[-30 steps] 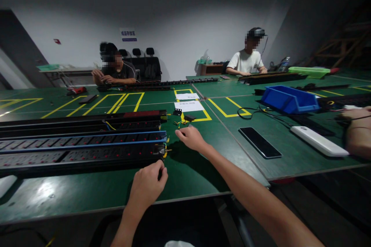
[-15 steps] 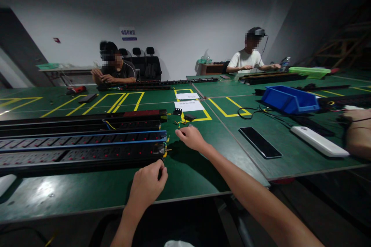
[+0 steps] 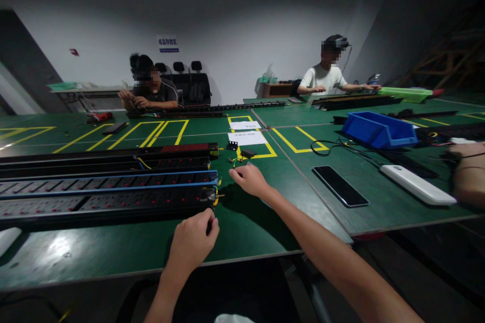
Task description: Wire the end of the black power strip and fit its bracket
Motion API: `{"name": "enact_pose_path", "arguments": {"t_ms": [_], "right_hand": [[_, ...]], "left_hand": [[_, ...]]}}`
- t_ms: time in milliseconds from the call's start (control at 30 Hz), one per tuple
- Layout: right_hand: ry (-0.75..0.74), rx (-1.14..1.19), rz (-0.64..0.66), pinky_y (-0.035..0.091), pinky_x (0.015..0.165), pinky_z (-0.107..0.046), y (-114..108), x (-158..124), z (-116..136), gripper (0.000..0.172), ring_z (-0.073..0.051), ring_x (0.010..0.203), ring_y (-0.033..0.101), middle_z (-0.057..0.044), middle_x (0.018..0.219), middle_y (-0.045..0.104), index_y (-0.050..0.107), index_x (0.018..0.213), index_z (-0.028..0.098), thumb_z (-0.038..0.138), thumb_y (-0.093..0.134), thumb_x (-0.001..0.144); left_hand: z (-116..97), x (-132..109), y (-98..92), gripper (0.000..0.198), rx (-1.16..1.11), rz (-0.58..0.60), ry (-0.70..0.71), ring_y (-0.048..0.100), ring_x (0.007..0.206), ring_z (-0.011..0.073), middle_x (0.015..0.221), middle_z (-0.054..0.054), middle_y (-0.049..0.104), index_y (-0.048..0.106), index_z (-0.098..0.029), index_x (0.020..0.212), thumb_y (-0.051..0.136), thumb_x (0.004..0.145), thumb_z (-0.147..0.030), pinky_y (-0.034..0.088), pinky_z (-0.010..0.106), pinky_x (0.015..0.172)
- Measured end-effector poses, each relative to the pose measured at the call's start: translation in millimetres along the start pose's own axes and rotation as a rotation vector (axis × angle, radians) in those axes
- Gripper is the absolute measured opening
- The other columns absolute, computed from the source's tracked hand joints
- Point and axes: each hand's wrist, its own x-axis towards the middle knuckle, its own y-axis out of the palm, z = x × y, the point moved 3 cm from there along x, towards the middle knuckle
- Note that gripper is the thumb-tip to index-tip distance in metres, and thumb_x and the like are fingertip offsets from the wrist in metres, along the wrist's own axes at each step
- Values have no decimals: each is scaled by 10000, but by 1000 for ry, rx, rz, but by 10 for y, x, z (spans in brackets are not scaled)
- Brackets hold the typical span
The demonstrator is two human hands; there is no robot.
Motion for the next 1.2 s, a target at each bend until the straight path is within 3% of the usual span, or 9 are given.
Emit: {"name": "enact_pose_path", "arguments": {"t_ms": [1200], "right_hand": [[14,27,12,183,574,-296,-22,-13,18,507,-110,501,363,4,543,491,495,557,178,385,405,1011]], "left_hand": [[-22,-4,-31,200,5,10,2,612,656,150,739,-3,676,572,-219,833,431,961,-278,294,279,613]]}}
